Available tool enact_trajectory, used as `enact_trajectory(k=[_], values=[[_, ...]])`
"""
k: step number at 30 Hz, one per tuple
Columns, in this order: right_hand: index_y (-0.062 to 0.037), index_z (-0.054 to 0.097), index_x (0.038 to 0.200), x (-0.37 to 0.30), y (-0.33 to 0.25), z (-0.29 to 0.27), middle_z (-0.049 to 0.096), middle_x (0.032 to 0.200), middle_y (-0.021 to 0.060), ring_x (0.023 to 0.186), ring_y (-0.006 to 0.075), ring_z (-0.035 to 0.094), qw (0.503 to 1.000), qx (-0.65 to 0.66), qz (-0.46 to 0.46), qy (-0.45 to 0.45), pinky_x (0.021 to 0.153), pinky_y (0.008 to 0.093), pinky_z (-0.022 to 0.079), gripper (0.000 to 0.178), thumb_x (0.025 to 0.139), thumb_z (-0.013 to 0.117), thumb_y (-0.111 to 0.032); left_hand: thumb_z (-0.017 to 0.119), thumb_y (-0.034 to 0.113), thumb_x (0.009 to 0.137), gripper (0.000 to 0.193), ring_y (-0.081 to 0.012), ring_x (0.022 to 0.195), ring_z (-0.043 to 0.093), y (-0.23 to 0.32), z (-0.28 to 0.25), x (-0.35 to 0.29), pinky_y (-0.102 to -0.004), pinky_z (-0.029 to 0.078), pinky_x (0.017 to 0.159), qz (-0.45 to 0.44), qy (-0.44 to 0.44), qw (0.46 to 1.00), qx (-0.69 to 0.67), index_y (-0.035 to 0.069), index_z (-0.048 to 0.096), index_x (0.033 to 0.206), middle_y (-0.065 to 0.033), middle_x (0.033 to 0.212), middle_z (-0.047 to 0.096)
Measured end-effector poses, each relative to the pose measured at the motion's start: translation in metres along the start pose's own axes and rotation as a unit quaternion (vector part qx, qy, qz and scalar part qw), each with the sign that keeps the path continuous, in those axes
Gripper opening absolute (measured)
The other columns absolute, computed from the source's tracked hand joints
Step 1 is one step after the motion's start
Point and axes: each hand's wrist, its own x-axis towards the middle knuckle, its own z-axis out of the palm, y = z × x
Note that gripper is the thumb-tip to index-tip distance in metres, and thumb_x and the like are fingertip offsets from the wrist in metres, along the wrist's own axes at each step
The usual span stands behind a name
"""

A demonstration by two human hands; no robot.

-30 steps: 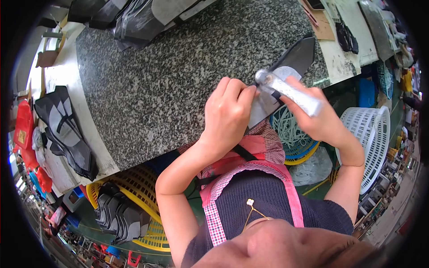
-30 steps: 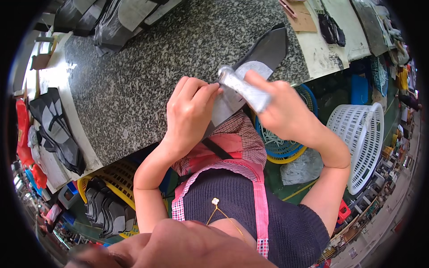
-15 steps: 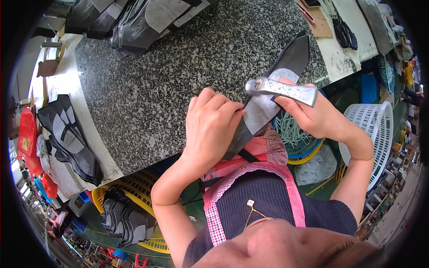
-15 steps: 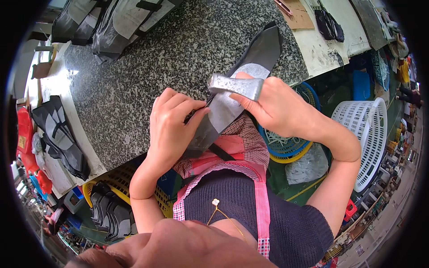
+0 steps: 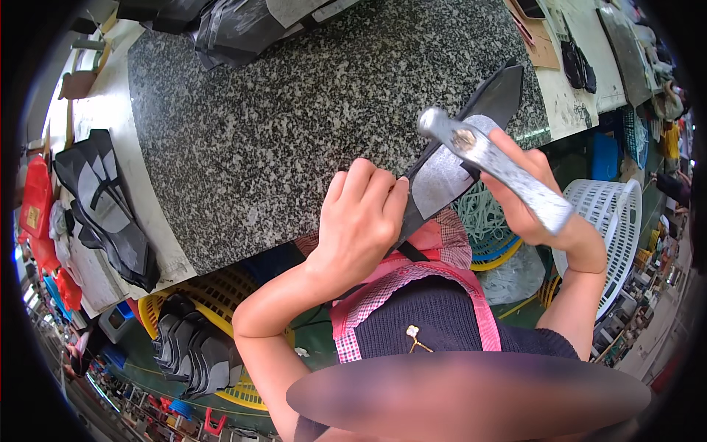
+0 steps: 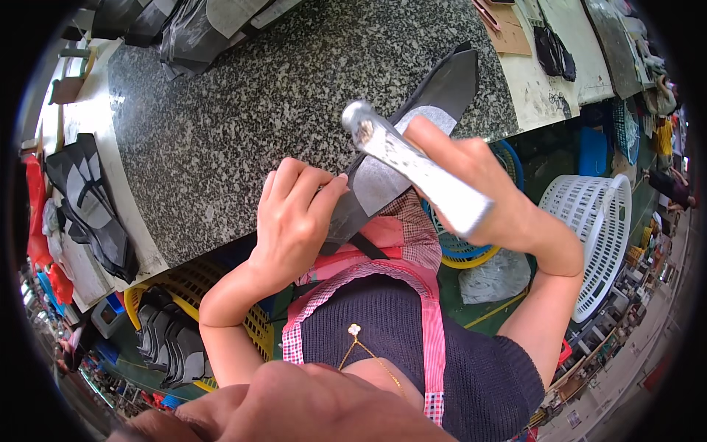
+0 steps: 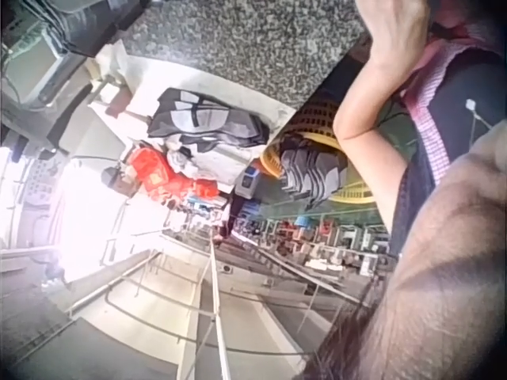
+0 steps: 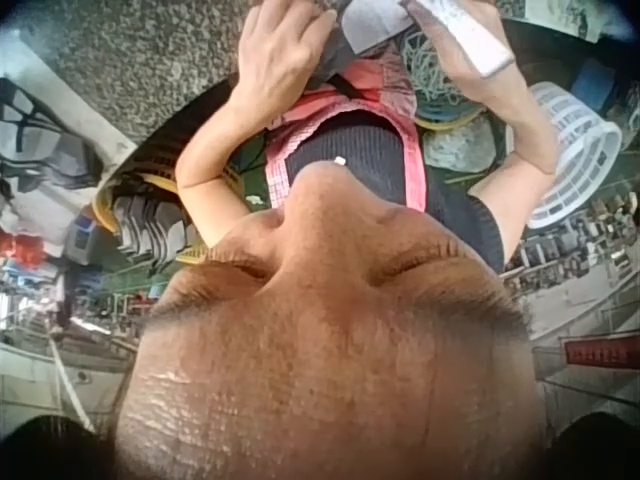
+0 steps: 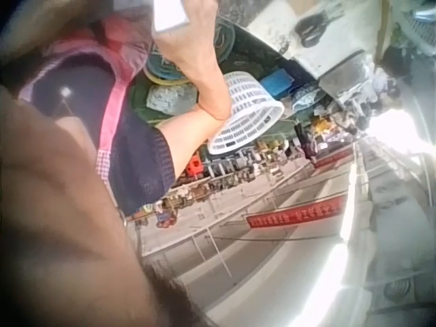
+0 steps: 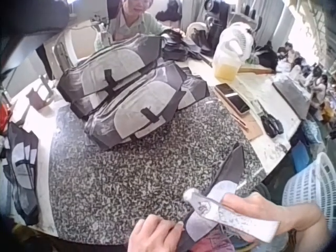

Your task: Using a manual hammer to flatten and bond the seams of shoe upper components on a workbench.

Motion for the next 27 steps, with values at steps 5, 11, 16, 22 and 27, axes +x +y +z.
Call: enact_trajectory(k=[5, 11, 16, 22, 27], values=[[0.0011, 0.054, 0.117, -0.005, 0.006, 0.015, 0.061, 0.077, 0.0212, 0.073, 0.0446, 0.063, 0.978, 0.034, 0.114, -0.170, 0.060, 0.0461, 0.050, 0.038, 0.082, 0.064, -0.008, 0.067, 0.010, 0.072, 0.026, -0.0249, 0.090, 0.055, -0.012, -0.016, 0.005, -0.0362, 0.046, 0.073, -0.071, -0.056, 0.990, -0.104, -0.001, 0.071, 0.096, -0.0072, 0.088, 0.061], [0.0011, 0.051, 0.119, -0.002, -0.006, 0.007, 0.061, 0.080, 0.0197, 0.072, 0.0416, 0.065, 0.996, 0.018, 0.053, -0.063, 0.059, 0.0428, 0.051, 0.042, 0.081, 0.066, -0.008, 0.066, 0.006, 0.070, 0.028, -0.0256, 0.090, 0.056, -0.008, -0.011, -0.010, -0.0373, 0.050, 0.074, -0.017, -0.023, 0.998, -0.063, -0.001, 0.070, 0.097, -0.0080, 0.090, 0.061], [0.0017, 0.051, 0.115, -0.011, 0.011, 0.012, 0.056, 0.073, 0.0183, 0.065, 0.0398, 0.064, 0.985, -0.028, 0.042, -0.166, 0.055, 0.0385, 0.050, 0.036, 0.081, 0.060, 0.003, 0.065, 0.007, 0.068, 0.030, -0.0257, 0.087, 0.055, -0.016, -0.005, -0.008, -0.0356, 0.052, 0.073, 0.024, -0.011, 0.997, -0.069, -0.002, 0.067, 0.096, -0.0089, 0.091, 0.059], [0.0020, 0.053, 0.111, -0.012, 0.005, 0.006, 0.061, 0.077, 0.0212, 0.071, 0.0445, 0.063, 0.990, 0.063, 0.099, -0.077, 0.057, 0.0399, 0.050, 0.031, 0.082, 0.064, -0.002, 0.066, 0.006, 0.071, 0.023, -0.0259, 0.085, 0.056, -0.022, 0.010, 0.014, -0.0355, 0.052, 0.071, 0.049, 0.018, 0.995, -0.089, -0.001, 0.067, 0.094, -0.0090, 0.090, 0.059], [-0.0007, 0.055, 0.109, -0.003, 0.003, 0.007, 0.058, 0.075, 0.0212, 0.067, 0.0414, 0.057, 0.980, 0.059, 0.150, -0.116, 0.059, 0.0415, 0.045, 0.026, 0.086, 0.065, -0.007, 0.070, 0.010, 0.075, 0.019, -0.0251, 0.085, 0.057, -0.026, -0.008, 0.017, -0.0367, 0.051, 0.072, -0.014, -0.050, 0.993, -0.105, 0.002, 0.069, 0.092, -0.0075, 0.087, 0.060]])
